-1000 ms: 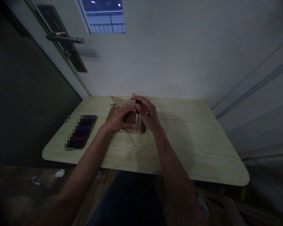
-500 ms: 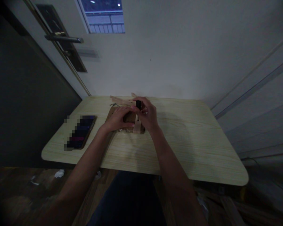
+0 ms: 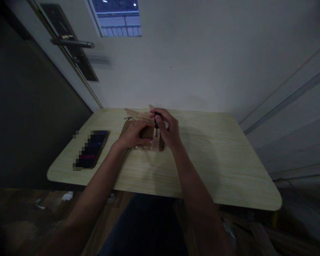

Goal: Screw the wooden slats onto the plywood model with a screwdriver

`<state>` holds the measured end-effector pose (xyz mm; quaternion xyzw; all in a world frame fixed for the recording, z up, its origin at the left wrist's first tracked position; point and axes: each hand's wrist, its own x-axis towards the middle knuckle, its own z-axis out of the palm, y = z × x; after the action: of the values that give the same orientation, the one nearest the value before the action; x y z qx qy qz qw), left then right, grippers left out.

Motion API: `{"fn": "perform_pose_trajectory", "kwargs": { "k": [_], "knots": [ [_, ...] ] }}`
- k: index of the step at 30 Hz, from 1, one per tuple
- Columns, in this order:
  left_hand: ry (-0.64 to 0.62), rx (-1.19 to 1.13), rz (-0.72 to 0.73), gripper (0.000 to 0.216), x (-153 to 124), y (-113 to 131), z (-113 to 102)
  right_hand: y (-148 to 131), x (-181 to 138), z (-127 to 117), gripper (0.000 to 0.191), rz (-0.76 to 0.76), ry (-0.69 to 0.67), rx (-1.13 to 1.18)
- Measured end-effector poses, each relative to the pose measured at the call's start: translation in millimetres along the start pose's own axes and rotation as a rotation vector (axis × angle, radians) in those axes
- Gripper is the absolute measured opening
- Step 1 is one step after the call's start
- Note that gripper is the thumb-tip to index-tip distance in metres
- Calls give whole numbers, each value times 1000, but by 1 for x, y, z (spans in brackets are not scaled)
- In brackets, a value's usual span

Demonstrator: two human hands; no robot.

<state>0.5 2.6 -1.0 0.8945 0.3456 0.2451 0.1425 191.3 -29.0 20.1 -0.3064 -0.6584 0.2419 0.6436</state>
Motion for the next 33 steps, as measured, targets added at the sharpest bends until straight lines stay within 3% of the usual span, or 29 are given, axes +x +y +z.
{"fn": "perform_pose_trajectory", "kwargs": {
  "k": [4, 10, 22, 29, 33],
  "knots": [
    [-2, -10, -1, 63, 0, 0, -1, 0, 0, 1, 22, 26, 130, -55],
    [-5, -11, -2, 67, -1, -2, 0, 3, 1, 4, 36, 84, 206, -85],
    [11, 21, 3, 66, 0, 1, 0, 2, -2, 8, 34, 70, -36, 70],
    [20, 6, 3, 65, 1, -1, 3, -1, 0, 4, 32, 58, -61, 92],
    [27, 2, 7, 64, 0, -3, 4, -1, 0, 5, 31, 118, -5, 56]
  ]
}}
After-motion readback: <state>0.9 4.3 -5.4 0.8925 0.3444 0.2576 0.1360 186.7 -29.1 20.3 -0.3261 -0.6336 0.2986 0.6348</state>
